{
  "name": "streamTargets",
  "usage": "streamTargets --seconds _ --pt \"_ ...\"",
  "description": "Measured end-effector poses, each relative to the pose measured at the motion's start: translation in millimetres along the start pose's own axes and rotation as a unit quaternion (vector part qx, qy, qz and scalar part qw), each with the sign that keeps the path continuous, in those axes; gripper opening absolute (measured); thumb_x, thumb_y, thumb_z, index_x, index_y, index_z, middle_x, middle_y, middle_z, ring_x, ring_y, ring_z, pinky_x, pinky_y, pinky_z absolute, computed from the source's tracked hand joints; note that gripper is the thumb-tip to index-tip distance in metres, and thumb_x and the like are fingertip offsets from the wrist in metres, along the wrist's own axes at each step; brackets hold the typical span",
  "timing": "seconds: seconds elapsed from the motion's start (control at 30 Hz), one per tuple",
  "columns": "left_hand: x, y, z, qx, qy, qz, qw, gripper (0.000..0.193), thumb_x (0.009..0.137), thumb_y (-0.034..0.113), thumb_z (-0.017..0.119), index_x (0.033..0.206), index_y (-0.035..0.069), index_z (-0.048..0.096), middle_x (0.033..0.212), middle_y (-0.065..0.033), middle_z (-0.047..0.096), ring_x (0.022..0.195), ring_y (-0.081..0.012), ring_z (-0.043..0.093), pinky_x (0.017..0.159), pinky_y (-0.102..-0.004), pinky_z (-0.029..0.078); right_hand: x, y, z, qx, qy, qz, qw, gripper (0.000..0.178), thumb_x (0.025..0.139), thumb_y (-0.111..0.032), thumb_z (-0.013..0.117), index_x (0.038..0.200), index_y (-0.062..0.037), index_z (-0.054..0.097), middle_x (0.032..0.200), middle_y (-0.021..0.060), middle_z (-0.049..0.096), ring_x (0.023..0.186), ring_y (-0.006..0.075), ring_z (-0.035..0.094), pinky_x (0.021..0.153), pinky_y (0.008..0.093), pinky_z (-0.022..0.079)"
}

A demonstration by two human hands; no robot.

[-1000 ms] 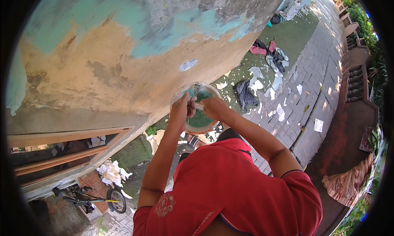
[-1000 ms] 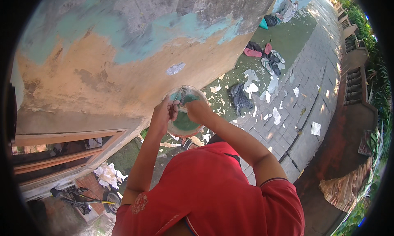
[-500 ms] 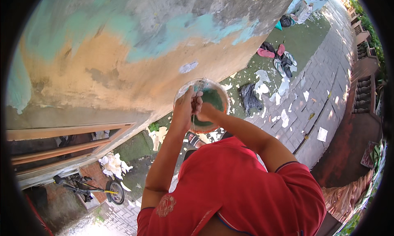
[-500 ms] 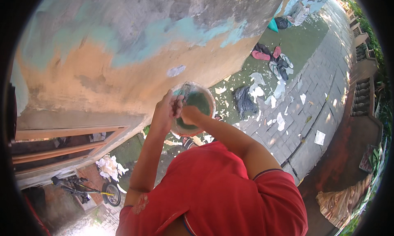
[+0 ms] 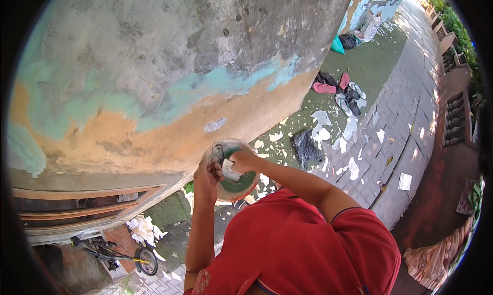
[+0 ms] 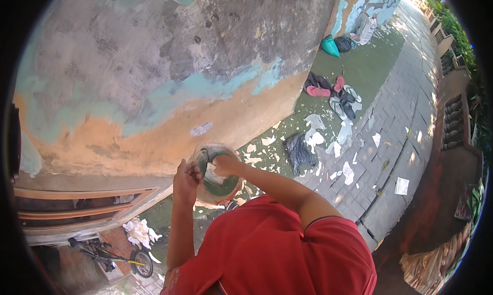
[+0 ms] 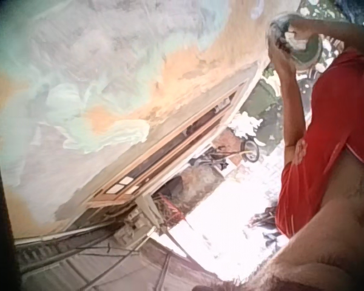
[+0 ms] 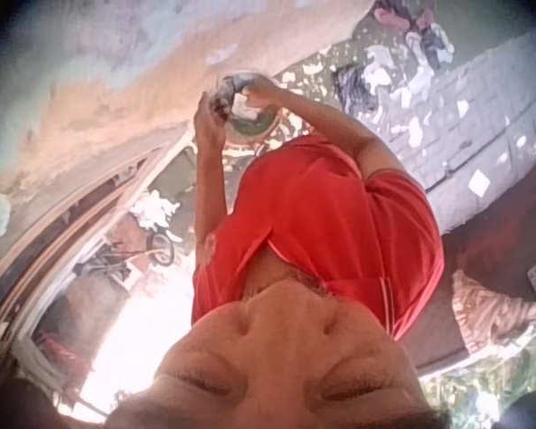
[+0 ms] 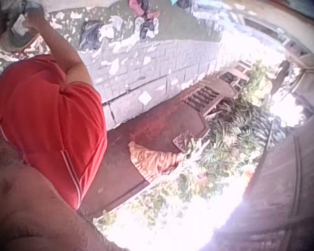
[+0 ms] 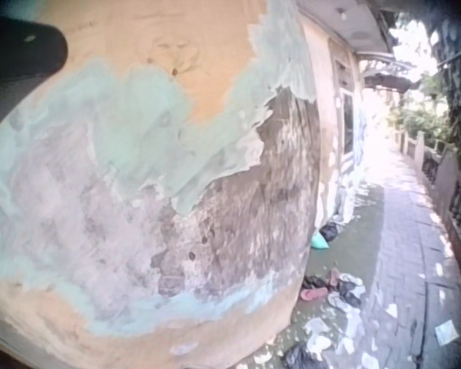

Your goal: The person applies plaster to an exterior wall using a small metal putty knife, repeatedly dipping the tool into a green bucket to scoop more material and then spreading it onto the wall's surface.

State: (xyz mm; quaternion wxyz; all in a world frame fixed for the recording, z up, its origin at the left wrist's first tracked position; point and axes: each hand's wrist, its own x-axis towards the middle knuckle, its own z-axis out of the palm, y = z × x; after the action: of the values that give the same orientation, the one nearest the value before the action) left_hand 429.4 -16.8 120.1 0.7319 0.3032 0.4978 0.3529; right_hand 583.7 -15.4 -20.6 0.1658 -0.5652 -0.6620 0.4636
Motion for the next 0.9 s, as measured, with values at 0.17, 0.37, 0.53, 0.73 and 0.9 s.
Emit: streamTargets --seconds 0.17,0.37,0.53,0.73,0.9 --pt "-2 -8 -9 -0.037 0.038 0.022 0.998 0.043 0.097 0.039 0.048 0.103 -0.003 0.056 0.076 -0.0036 0.052 0.066 -0.0139 0.050 0.060 -0.0291 0.043 -55 39 -81 0.296 0.018 0.001 0.955 0.034 0.081 -0.024 0.066 0.104 0.0015 0.066 0.094 0.0126 0.069 0.081 0.0173 0.065 0.072 0.0307 0.052" --pt "0 -18 -39 -0.027 0.095 0.020 0.995 0.045 0.095 0.042 0.046 0.105 -0.001 0.055 0.077 -0.0022 0.049 0.068 -0.0143 0.048 0.063 -0.0306 0.041 -116 48 -172 0.481 0.348 -0.059 0.802 0.027 0.093 -0.012 0.057 0.117 0.0006 0.057 0.097 0.0060 0.067 0.088 0.0134 0.063 0.074 0.0268 0.052" --pt "12 -38 -93 -0.038 0.136 0.016 0.990 0.043 0.092 0.042 0.053 0.101 0.000 0.056 0.075 -0.0031 0.051 0.065 -0.0144 0.051 0.058 -0.0306 0.043 -84 73 -207 0.190 0.670 -0.102 0.710 0.025 0.094 -0.006 0.053 0.118 0.0003 0.051 0.084 0.0144 0.066 0.072 0.0170 0.063 0.063 0.0311 0.050" --pt "14 -43 -127 -0.033 0.156 0.010 0.987 0.039 0.091 0.039 0.054 0.097 0.001 0.055 0.074 -0.0029 0.050 0.064 -0.0155 0.052 0.056 -0.0298 0.043 -50 40 -215 0.085 0.728 0.011 0.680 0.037 0.093 -0.005 0.053 0.129 -0.0022 0.047 0.095 0.0204 0.064 0.079 0.0258 0.063 0.070 0.0321 0.049" --pt "11 -46 -168 -0.025 0.214 0.013 0.976 0.040 0.088 0.041 0.058 0.097 0.002 0.055 0.074 -0.0022 0.050 0.062 -0.0142 0.050 0.052 -0.0289 0.042 -1 31 -200 -0.030 0.754 -0.038 0.655 0.052 0.086 0.002 0.051 0.137 -0.0031 0.042 0.132 0.0243 0.050 0.115 0.0389 0.053 0.091 0.0396 0.049"
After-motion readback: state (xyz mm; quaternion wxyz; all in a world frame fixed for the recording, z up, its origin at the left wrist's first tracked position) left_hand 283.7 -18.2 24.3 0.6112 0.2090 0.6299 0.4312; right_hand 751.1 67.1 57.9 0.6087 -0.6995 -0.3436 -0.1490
